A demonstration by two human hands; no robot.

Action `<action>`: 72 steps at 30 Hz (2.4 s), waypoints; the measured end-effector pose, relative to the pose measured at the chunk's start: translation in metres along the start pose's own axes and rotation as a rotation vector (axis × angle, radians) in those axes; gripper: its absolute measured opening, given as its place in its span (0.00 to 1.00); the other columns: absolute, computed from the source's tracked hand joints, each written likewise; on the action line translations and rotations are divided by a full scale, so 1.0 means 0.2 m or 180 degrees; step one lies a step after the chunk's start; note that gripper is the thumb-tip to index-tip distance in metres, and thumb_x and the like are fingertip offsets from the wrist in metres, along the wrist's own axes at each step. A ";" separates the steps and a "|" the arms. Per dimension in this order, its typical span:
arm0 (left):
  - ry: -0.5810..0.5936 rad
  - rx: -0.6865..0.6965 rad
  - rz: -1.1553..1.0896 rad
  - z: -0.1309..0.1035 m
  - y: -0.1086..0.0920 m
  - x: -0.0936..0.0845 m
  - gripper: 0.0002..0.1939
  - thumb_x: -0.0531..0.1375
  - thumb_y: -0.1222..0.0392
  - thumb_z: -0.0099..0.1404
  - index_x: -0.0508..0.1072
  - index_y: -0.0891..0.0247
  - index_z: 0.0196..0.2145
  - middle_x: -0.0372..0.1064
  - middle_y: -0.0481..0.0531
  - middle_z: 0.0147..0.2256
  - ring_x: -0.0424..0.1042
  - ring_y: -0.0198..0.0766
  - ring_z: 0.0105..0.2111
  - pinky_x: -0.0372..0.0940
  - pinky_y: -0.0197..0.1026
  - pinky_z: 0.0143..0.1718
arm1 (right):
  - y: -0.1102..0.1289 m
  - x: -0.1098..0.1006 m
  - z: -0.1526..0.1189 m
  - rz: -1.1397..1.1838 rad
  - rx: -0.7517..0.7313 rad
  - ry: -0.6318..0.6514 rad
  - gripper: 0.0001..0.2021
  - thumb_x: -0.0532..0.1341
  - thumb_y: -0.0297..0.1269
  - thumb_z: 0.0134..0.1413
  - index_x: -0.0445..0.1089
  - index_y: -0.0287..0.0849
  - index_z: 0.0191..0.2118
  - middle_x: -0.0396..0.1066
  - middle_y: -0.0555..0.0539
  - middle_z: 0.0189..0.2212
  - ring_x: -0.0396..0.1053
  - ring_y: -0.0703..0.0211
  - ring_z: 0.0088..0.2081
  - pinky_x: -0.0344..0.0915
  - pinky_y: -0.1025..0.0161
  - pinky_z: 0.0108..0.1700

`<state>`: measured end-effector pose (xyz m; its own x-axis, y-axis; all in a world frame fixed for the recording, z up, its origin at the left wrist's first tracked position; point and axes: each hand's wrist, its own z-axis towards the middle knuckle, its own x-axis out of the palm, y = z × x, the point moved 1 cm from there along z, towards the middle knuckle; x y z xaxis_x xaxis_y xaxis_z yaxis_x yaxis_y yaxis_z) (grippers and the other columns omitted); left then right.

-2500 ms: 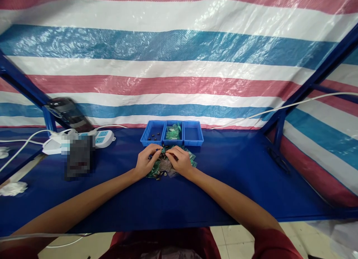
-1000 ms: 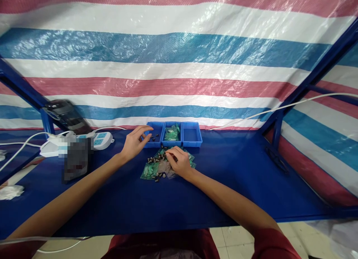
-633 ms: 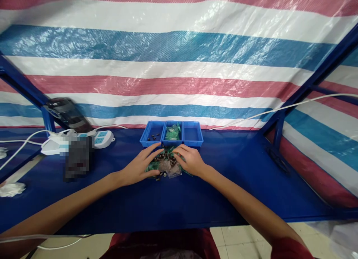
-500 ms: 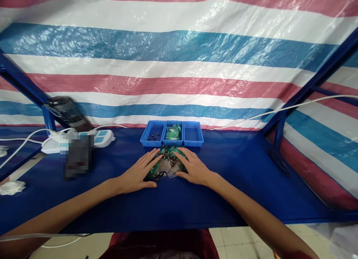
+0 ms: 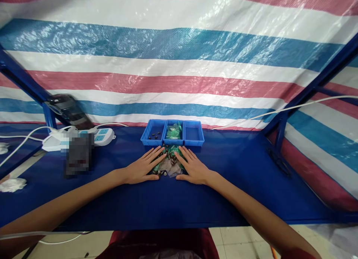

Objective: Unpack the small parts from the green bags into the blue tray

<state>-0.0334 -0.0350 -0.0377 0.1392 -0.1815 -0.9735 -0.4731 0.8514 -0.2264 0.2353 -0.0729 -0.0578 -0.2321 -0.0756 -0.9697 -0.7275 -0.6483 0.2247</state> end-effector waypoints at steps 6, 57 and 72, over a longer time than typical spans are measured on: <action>0.0134 0.0323 -0.0152 0.02 0.06 -0.03 0.43 0.51 0.38 0.64 0.33 0.54 0.67 0.25 0.52 0.67 0.30 0.52 0.66 0.34 0.53 0.66 | -0.04 -0.02 0.02 0.0135 -0.0241 0.0064 0.45 0.52 0.61 0.56 0.27 0.45 0.68 0.21 0.43 0.68 0.26 0.45 0.68 0.38 0.47 0.67; 0.0025 0.0349 -0.0119 0.09 0.09 0.00 0.37 0.50 0.40 0.66 0.43 0.57 0.66 0.43 0.58 0.65 0.46 0.53 0.64 0.46 0.54 0.63 | -0.07 -0.01 0.04 0.0514 -0.0488 -0.0181 0.34 0.52 0.50 0.62 0.41 0.43 0.67 0.42 0.40 0.66 0.41 0.48 0.67 0.48 0.47 0.66; -0.0136 0.0346 -0.0144 0.10 0.07 0.01 0.31 0.51 0.43 0.67 0.55 0.60 0.62 0.51 0.60 0.62 0.49 0.52 0.63 0.48 0.54 0.63 | -0.09 0.01 0.05 0.0660 -0.0630 -0.0683 0.25 0.55 0.39 0.63 0.53 0.45 0.64 0.58 0.44 0.61 0.55 0.52 0.62 0.56 0.51 0.64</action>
<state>-0.0223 -0.0133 -0.0427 0.1965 -0.2018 -0.9595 -0.3688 0.8915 -0.2631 0.2413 -0.0535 -0.0623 -0.5073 -0.0737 -0.8586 -0.5163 -0.7717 0.3713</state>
